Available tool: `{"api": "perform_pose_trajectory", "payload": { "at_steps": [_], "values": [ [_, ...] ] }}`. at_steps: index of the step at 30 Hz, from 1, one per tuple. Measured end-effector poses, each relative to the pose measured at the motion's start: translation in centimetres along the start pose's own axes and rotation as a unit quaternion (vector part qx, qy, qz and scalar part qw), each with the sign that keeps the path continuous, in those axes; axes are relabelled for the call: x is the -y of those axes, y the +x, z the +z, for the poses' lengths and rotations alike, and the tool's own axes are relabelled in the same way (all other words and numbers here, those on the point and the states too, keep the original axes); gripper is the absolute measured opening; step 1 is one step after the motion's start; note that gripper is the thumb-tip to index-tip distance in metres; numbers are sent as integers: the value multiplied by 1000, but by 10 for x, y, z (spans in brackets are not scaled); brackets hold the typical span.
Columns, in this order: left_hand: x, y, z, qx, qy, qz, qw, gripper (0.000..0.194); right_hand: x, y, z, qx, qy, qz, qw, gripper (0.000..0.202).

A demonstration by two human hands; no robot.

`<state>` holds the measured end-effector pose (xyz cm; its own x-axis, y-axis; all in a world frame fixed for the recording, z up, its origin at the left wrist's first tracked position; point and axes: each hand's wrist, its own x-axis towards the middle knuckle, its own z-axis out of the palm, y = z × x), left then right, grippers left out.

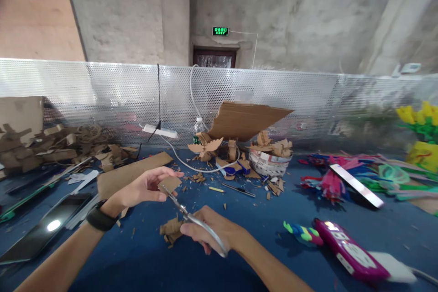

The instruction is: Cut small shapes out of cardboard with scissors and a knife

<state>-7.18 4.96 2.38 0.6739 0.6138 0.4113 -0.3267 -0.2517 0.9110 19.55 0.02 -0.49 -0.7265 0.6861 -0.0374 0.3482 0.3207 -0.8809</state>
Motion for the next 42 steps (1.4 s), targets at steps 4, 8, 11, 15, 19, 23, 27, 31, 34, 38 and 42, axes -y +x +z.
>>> {"api": "perform_pose_trajectory", "payload": {
  "at_steps": [4,8,11,15,19,23,27,31,34,38,42],
  "values": [
    [-1,0,0,6,-4,-9,1000,49,5,0,2,-9,-28,44,999,56],
    [-2,-1,-1,11,-7,-16,1000,50,9,0,4,-15,-47,65,997,56],
    [-1,-1,-2,16,-9,-5,1000,49,6,0,3,-12,-45,58,997,56],
    [1,-2,-5,19,-14,-7,1000,50,-2,2,-1,-1,-15,34,999,61],
    [5,-3,-7,18,-20,-12,1000,50,-4,2,-4,18,3,-26,1000,70],
    [10,-3,-6,16,-29,-15,999,49,0,2,-4,36,14,-75,996,78],
    [13,-2,-3,15,-30,-13,999,49,-2,3,-2,38,30,-76,996,78],
    [11,-2,-1,13,-37,-8,999,49,-7,4,-1,36,53,-70,995,77],
    [10,-2,1,10,-41,-1,999,49,-11,5,-2,53,58,-85,993,78],
    [9,-1,3,-3,-36,3,999,48,-11,6,-2,55,53,-92,993,79],
    [9,-1,2,0,-43,10,999,48,-8,4,-1,33,36,-85,995,77]
  ]
}}
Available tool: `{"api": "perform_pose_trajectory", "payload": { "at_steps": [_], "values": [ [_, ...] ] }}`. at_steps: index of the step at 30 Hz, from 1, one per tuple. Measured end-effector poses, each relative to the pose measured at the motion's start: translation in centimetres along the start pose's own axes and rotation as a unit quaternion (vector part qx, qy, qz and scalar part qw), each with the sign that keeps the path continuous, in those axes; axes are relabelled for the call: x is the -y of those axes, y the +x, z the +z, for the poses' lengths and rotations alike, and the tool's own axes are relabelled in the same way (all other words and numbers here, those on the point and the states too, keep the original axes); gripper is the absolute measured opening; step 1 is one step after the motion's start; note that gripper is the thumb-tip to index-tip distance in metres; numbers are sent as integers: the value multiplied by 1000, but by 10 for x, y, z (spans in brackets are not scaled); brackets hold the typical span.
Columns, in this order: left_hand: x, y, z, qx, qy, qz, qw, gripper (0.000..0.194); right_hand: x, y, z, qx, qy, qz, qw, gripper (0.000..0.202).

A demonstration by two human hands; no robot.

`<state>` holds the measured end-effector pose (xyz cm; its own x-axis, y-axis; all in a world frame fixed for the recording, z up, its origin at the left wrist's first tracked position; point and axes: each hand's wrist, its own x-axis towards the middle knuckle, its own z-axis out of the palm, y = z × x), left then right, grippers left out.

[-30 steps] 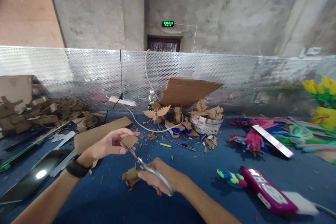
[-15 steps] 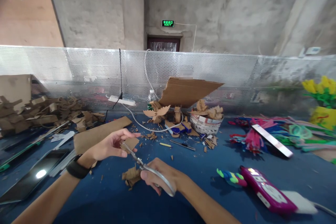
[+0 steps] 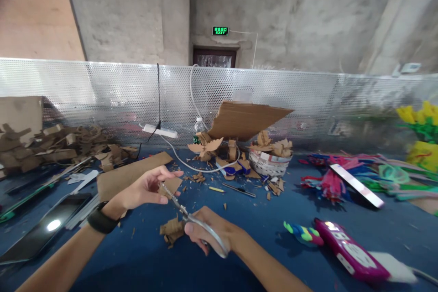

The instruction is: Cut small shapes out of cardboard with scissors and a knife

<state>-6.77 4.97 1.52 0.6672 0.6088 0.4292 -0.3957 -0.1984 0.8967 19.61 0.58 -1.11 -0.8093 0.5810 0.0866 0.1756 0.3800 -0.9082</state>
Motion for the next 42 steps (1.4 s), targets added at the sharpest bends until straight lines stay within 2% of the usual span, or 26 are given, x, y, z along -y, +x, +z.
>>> {"api": "perform_pose_trajectory", "payload": {
  "at_steps": [7,20,27,33,42],
  "values": [
    [-1,0,-1,11,-10,-9,1000,48,5,-4,2,-44,-49,23,998,74],
    [-3,-1,-2,14,11,-29,999,47,6,-1,-1,-28,-28,27,999,71],
    [-1,-1,-3,14,14,-21,1000,46,11,-2,-3,-18,-43,55,997,64],
    [-2,-2,-4,16,15,-28,999,46,12,-4,-2,-27,-69,106,992,55],
    [-2,-2,-4,18,14,-32,999,46,11,-3,-1,-37,-104,114,987,55]
  ]
}}
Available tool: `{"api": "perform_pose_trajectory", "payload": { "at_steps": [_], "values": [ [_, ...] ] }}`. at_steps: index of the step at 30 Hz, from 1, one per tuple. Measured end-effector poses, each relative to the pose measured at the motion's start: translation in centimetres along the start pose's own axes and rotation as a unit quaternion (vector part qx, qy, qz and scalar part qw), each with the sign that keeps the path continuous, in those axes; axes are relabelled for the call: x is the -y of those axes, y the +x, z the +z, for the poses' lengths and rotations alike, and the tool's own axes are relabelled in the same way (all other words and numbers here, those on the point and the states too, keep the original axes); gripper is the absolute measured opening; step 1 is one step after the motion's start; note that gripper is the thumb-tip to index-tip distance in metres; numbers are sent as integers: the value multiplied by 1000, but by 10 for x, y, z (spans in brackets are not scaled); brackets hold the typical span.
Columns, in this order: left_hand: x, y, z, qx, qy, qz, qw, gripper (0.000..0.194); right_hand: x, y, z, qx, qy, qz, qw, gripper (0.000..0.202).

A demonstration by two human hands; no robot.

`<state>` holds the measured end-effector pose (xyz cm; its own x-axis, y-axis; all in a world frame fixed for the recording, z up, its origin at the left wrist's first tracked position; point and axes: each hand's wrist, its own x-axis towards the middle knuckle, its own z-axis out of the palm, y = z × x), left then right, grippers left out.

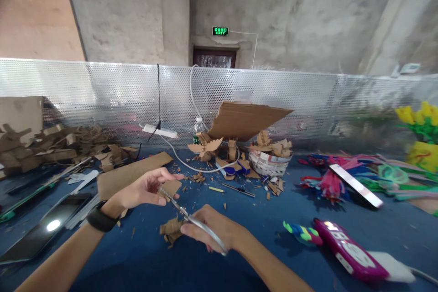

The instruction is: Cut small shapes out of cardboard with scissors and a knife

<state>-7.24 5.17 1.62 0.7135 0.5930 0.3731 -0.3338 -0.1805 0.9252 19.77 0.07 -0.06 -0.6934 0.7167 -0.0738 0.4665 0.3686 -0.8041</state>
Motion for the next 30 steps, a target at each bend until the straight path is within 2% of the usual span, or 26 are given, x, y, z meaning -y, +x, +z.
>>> {"api": "perform_pose_trajectory", "payload": {
  "at_steps": [9,15,20,26,30],
  "values": [
    [-5,1,-1,1,9,2,1000,47,-8,5,-9,20,64,-96,993,72],
    [-7,0,-4,-13,4,27,1000,48,-10,3,-14,27,57,-71,995,69],
    [-6,1,-5,-57,23,59,996,48,-14,4,-14,19,55,-77,995,67],
    [-3,5,-1,-92,21,88,992,47,-16,2,-10,-36,53,-62,996,67],
    [0,5,-1,-125,51,86,987,57,-16,-1,-6,-68,60,-48,995,68]
  ]
}}
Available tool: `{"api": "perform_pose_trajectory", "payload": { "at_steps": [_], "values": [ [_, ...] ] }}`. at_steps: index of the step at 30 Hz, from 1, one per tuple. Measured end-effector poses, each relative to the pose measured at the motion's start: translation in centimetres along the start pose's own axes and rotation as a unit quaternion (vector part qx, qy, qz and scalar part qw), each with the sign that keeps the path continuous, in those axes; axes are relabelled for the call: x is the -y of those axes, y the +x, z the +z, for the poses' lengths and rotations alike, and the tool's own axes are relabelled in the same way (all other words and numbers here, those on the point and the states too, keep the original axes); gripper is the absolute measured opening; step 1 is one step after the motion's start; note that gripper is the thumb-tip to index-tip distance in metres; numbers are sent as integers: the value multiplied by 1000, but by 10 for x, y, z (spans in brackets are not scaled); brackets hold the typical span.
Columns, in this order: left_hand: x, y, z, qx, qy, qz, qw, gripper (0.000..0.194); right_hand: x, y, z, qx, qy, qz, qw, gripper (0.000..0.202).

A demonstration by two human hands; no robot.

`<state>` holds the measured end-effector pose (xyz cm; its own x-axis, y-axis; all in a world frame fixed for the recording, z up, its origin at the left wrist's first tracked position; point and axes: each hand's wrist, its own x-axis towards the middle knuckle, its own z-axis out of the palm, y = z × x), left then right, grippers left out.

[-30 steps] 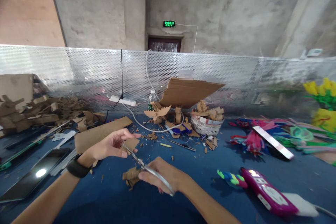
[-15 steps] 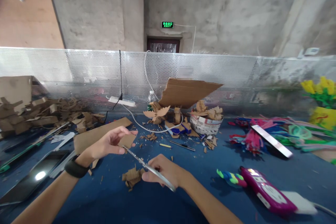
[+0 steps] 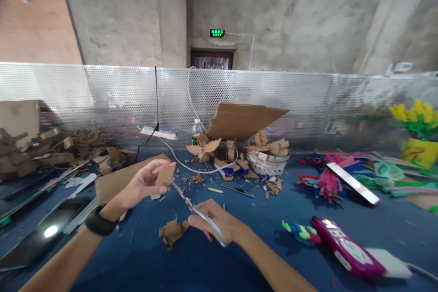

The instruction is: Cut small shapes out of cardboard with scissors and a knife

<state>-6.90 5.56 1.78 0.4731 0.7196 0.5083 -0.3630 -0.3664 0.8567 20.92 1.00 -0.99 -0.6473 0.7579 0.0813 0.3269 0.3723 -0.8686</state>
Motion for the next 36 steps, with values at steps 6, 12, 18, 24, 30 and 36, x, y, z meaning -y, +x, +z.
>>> {"api": "perform_pose_trajectory", "payload": {
  "at_steps": [6,12,18,24,30,36],
  "values": [
    [7,2,-1,-13,16,6,1000,55,1,1,2,4,-4,-8,1000,70],
    [11,4,4,-26,13,18,999,53,7,5,3,-2,-12,-7,1000,67],
    [13,3,5,-70,8,4,997,59,0,10,4,-21,-28,24,999,64],
    [12,4,9,-167,50,-38,984,44,-11,13,4,-40,-42,42,997,65],
    [10,6,20,-215,0,-79,973,54,-12,13,5,-57,-40,39,997,67],
    [8,6,32,-198,21,-138,970,47,-6,12,4,-38,12,7,999,66]
  ]
}}
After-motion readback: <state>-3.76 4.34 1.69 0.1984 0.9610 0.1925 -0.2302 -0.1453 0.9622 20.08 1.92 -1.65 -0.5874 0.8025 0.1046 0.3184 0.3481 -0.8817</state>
